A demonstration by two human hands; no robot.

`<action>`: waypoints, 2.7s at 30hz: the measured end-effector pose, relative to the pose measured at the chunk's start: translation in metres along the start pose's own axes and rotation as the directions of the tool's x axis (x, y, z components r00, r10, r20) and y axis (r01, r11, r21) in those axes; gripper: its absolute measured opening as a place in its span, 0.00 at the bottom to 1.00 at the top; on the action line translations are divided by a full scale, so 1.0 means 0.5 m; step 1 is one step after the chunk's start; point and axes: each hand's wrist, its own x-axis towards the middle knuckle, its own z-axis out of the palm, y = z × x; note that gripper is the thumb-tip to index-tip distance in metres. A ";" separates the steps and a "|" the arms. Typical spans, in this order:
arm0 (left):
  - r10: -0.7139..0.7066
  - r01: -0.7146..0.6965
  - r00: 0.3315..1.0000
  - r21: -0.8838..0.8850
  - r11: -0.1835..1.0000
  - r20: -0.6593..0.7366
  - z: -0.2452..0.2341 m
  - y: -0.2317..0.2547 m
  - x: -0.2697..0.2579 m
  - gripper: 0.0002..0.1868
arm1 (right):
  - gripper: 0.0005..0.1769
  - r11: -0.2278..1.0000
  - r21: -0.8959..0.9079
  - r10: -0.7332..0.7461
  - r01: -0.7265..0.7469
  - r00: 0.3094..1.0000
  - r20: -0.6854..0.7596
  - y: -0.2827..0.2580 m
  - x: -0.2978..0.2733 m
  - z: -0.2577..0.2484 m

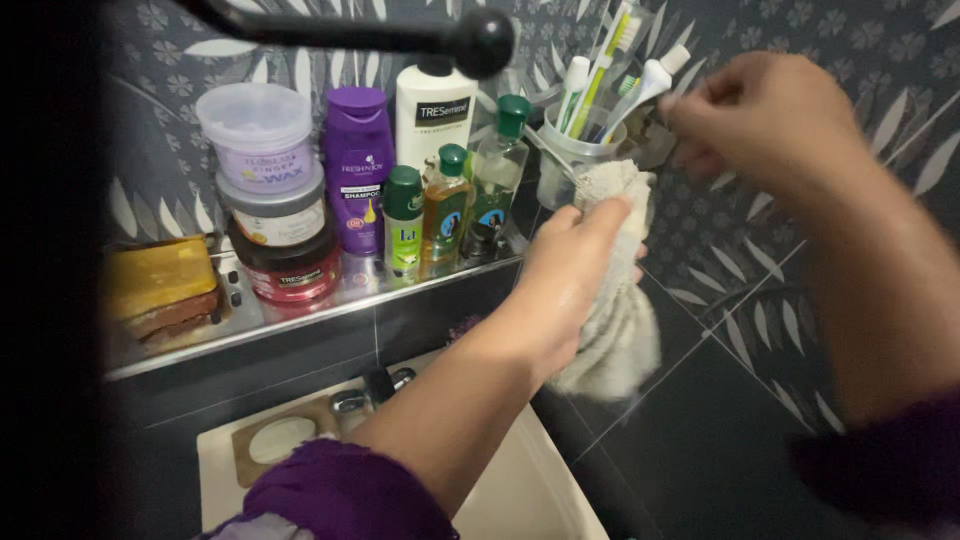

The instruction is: The person wipes a bathroom sink and faucet with a cloth, then wipes and rearranges several bottles and jars on a wall-mounted shelf above the sink. The person also wipes the sink basin and surrounding surfaces before leaving the room.

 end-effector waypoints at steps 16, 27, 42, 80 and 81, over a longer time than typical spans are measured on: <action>-0.135 0.142 0.986 0.076 0.987 -0.093 -0.046 0.032 -0.058 0.19 | 0.30 0.887 0.360 -0.308 0.288 0.951 -0.001 -0.018 0.113 0.068; -0.128 0.145 0.983 0.136 0.980 -0.130 -0.049 0.023 -0.061 0.19 | 0.16 0.943 -0.010 -0.324 0.332 0.914 -0.244 -0.034 0.154 0.046; 0.041 -0.020 0.993 0.190 0.981 -0.109 -0.044 0.041 -0.038 0.38 | 0.10 0.849 -0.289 -0.459 0.442 0.888 0.011 -0.037 0.114 0.024; -0.023 0.045 0.992 0.181 0.982 -0.121 -0.041 0.035 -0.054 0.28 | 0.12 0.643 -0.465 -0.656 0.608 0.751 0.075 -0.029 0.086 0.024; -0.012 0.035 0.993 0.184 0.982 -0.121 -0.042 0.036 -0.053 0.28 | 0.12 0.629 -0.487 -0.658 0.606 0.749 0.081 -0.029 0.087 0.020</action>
